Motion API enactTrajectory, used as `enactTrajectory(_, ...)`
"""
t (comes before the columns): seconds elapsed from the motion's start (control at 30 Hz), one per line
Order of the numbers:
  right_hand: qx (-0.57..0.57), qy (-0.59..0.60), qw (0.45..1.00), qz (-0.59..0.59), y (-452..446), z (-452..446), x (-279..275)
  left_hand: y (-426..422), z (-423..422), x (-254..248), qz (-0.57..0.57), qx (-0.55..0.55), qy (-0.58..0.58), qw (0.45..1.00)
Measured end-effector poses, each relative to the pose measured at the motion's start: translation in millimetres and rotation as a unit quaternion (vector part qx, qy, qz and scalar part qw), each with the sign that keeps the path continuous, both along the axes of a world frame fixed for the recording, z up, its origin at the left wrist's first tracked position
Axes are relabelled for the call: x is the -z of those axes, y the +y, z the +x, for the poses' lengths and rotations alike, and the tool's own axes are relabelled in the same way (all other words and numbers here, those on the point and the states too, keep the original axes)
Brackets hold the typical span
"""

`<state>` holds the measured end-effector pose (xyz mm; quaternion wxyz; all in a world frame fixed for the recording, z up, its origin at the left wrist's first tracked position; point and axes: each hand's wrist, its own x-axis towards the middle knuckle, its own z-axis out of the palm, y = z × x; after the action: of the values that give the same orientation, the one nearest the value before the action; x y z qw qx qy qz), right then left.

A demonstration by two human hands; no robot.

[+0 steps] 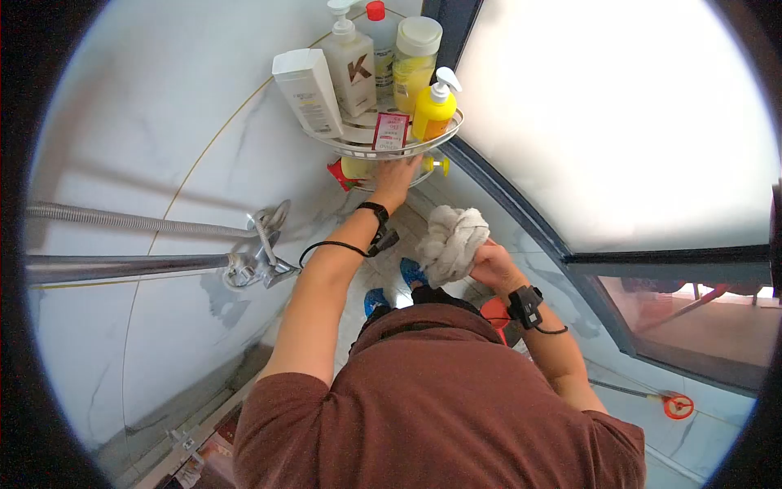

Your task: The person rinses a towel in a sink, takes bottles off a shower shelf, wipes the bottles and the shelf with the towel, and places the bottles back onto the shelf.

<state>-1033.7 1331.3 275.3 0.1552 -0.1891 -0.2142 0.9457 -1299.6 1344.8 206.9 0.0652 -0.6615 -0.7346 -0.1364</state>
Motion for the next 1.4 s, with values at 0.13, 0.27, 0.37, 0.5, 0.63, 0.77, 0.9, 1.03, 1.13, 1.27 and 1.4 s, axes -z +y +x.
enactTrajectory(0.13,0.051,-0.072,0.996,0.012,1,11,-4,21,-4,17,0.006,-0.034,-0.152,0.988)
enactTrajectory(0.27,0.031,-0.081,0.996,-0.001,3,16,-2,32,-14,34,-0.034,-0.049,-0.241,0.969)
enactTrajectory(0.37,0.020,-0.063,0.998,0.000,3,17,5,11,-15,35,-0.002,0.006,-0.156,0.988)
enactTrajectory(0.5,0.003,-0.034,0.999,-0.005,10,4,10,-19,-17,14,-0.044,-0.009,-0.063,0.997)
enactTrajectory(0.63,0.011,-0.034,0.998,-0.050,12,-2,16,-27,-22,19,-0.066,-0.047,-0.016,0.997)
enactTrajectory(0.77,0.005,-0.046,0.998,-0.045,10,-8,3,-30,-29,23,-0.058,-0.053,0.035,0.996)
enactTrajectory(0.9,0.010,-0.045,0.999,0.005,11,-9,13,-30,-29,28,-0.050,-0.059,0.009,0.997)
enactTrajectory(1.03,0.036,-0.043,0.998,0.010,9,-5,10,-33,-21,31,0.003,-0.082,0.013,0.997)
enactTrajectory(1.13,0.033,-0.015,0.999,0.001,12,1,10,-43,-17,17,-0.033,-0.088,0.050,0.994)
enactTrajectory(1.27,0.001,-0.034,0.986,0.166,14,-14,-33,-64,-8,-10,-0.024,-0.096,0.077,0.992)
enactTrajectory(1.4,0.004,0.000,0.988,0.157,21,-19,-30,-95,-17,-18,0.011,0.070,0.002,0.997)
